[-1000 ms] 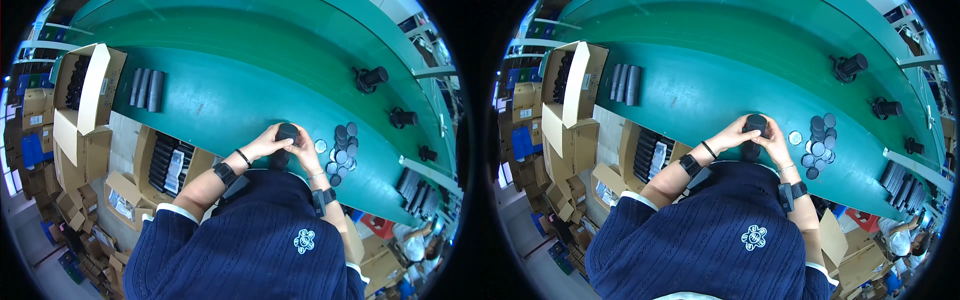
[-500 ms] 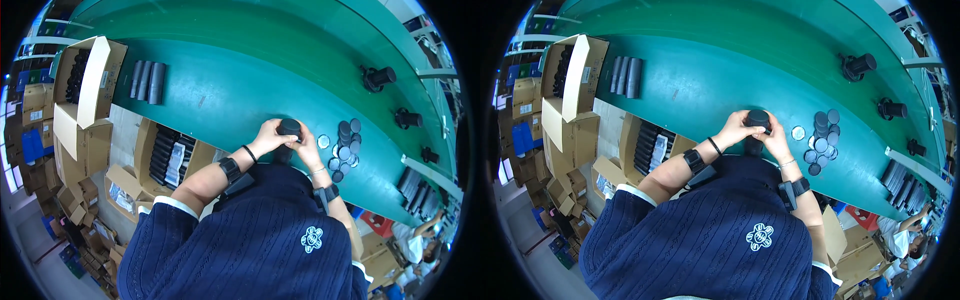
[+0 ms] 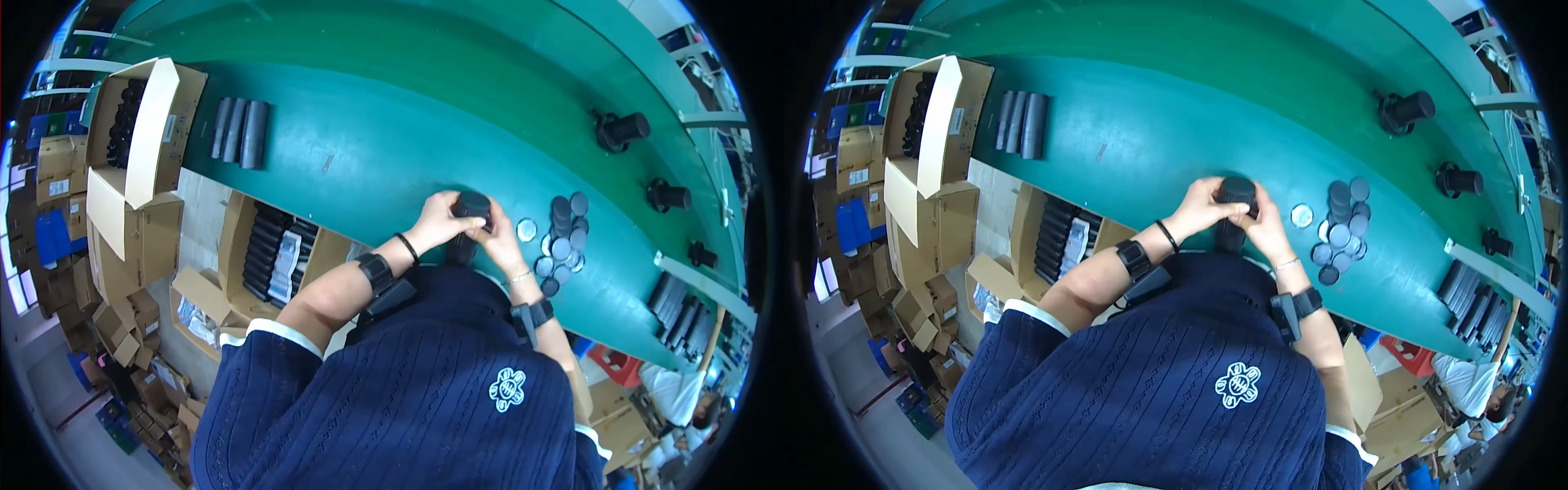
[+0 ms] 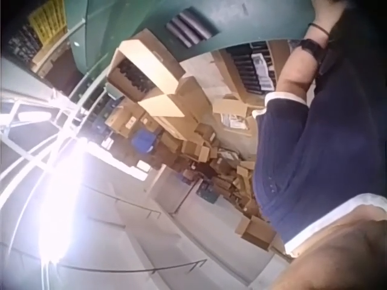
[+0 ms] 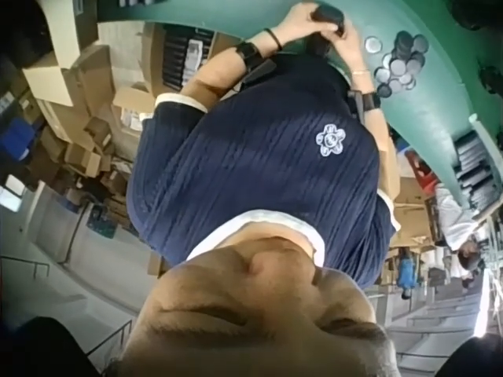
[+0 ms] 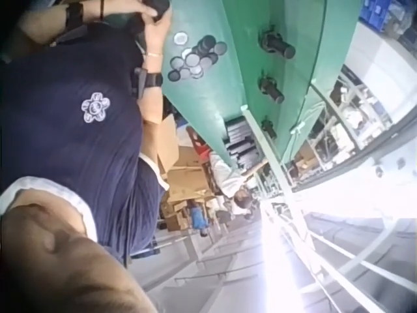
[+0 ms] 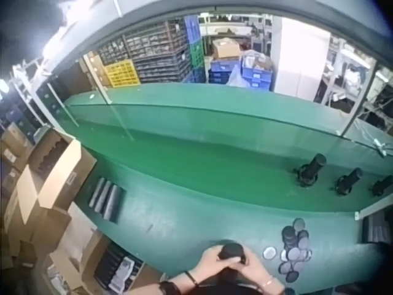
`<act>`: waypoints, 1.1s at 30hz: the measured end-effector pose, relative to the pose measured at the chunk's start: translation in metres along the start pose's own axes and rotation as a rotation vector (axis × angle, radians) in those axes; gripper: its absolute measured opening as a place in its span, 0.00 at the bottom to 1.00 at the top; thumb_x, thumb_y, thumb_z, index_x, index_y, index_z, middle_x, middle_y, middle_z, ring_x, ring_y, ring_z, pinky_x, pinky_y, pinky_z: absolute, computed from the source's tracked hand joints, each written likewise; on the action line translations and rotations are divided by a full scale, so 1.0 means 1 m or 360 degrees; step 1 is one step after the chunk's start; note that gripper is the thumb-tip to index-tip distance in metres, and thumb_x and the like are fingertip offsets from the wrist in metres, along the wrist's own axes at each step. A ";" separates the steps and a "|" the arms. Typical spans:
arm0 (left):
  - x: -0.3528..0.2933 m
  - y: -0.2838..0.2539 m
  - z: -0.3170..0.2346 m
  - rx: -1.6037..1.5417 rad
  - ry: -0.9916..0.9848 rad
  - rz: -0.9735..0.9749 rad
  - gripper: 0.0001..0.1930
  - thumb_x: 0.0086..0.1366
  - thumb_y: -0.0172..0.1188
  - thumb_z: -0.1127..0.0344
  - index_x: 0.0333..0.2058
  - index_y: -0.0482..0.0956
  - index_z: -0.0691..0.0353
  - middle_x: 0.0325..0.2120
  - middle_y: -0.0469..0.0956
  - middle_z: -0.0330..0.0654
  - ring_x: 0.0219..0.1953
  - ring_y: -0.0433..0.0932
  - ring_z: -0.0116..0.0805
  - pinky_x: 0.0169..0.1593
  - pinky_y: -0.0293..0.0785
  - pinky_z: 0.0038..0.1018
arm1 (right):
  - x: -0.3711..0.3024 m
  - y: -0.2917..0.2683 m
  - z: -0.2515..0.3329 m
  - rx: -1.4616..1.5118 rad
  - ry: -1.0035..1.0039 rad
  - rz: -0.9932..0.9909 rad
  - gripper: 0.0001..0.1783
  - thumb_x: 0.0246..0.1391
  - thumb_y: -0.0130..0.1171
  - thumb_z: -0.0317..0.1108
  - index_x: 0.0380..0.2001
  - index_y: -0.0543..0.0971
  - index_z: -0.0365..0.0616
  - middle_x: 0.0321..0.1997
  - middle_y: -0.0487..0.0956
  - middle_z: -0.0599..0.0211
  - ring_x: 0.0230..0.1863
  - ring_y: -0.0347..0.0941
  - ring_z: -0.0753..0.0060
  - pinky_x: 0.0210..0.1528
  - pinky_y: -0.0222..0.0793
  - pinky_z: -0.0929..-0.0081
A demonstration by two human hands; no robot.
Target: The person picks up a black cylinder and a cap, fits the cap onto the cylinder, and places the unit on the conveyor belt. They then attach a base to another cylinder and place the completed assembly into a cardboard box.
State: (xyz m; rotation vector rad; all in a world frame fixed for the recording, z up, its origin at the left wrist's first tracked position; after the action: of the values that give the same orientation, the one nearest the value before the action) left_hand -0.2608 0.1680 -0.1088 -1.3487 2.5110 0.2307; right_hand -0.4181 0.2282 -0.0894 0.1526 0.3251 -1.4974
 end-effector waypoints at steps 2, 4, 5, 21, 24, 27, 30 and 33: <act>0.000 -0.007 -0.008 0.0012 -0.0096 0.0194 0.19 0.53 0.71 0.67 0.43 0.78 0.67 0.34 0.82 0.41 0.37 0.80 0.26 0.41 0.77 0.27 | -0.001 -0.002 0.003 0.0534 0.0227 0.0129 0.38 0.45 0.64 0.18 0.61 0.64 0.39 0.54 0.73 0.66 0.52 0.70 0.74 0.53 0.69 0.73; 0.000 -0.006 -0.004 -0.0112 -0.0102 0.0168 0.26 0.46 0.75 0.59 0.43 0.79 0.66 0.38 0.81 0.48 0.40 0.81 0.37 0.44 0.77 0.31 | -0.002 -0.008 0.014 0.0731 0.0247 0.0212 0.37 0.47 0.64 0.21 0.61 0.64 0.41 0.55 0.72 0.66 0.53 0.70 0.74 0.55 0.68 0.73; -0.002 -0.002 -0.004 0.0133 0.0014 0.0125 0.30 0.46 0.75 0.57 0.47 0.76 0.66 0.42 0.78 0.51 0.45 0.78 0.41 0.48 0.75 0.34 | -0.002 -0.009 0.022 0.0952 0.0389 0.0123 0.35 0.48 0.65 0.23 0.60 0.65 0.41 0.54 0.73 0.67 0.53 0.70 0.74 0.55 0.67 0.73; -0.010 0.018 -0.011 0.0296 0.0042 0.0039 0.26 0.49 0.71 0.65 0.46 0.75 0.68 0.37 0.80 0.49 0.40 0.80 0.36 0.44 0.75 0.30 | -0.003 -0.004 -0.003 0.0239 0.0116 -0.0283 0.27 0.45 0.64 0.21 0.52 0.71 0.34 0.42 0.78 0.64 0.44 0.74 0.75 0.47 0.71 0.76; -0.009 0.020 -0.006 0.0360 0.0111 -0.0110 0.25 0.48 0.69 0.66 0.45 0.75 0.68 0.36 0.80 0.49 0.39 0.80 0.36 0.43 0.75 0.30 | 0.003 -0.003 0.008 0.0292 0.0235 -0.0289 0.27 0.45 0.65 0.21 0.51 0.71 0.35 0.42 0.78 0.63 0.43 0.74 0.74 0.45 0.72 0.76; 0.004 0.004 0.010 0.0031 -0.0112 0.0266 0.27 0.51 0.70 0.70 0.50 0.73 0.66 0.41 0.79 0.45 0.43 0.78 0.34 0.48 0.74 0.29 | 0.001 -0.007 0.010 0.0238 0.0197 -0.0206 0.29 0.45 0.66 0.25 0.52 0.72 0.36 0.43 0.77 0.65 0.45 0.72 0.71 0.52 0.68 0.72; 0.007 -0.024 0.007 -0.0672 -0.0288 0.0730 0.34 0.54 0.69 0.74 0.58 0.64 0.65 0.50 0.73 0.41 0.53 0.72 0.32 0.59 0.66 0.30 | 0.001 -0.012 0.011 0.0293 0.0212 -0.0003 0.33 0.47 0.69 0.32 0.57 0.70 0.40 0.48 0.73 0.67 0.51 0.66 0.70 0.57 0.62 0.70; 0.001 -0.028 0.013 -0.0831 -0.0392 0.0739 0.34 0.54 0.69 0.75 0.58 0.63 0.65 0.51 0.72 0.42 0.54 0.71 0.33 0.60 0.64 0.31 | 0.003 -0.015 -0.001 0.0364 0.0283 0.0125 0.35 0.47 0.70 0.34 0.59 0.70 0.42 0.52 0.70 0.66 0.54 0.66 0.72 0.59 0.62 0.71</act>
State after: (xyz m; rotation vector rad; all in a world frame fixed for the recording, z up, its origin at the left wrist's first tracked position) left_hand -0.2357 0.1553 -0.1216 -0.7816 2.6008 1.1372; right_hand -0.4326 0.2245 -0.0898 0.4781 0.2859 -1.4434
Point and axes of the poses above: each hand's wrist, its own x-axis towards the middle knuckle, its own y-axis out of the palm, z = x × y, the point moved 1 cm from there along x, towards the middle knuckle
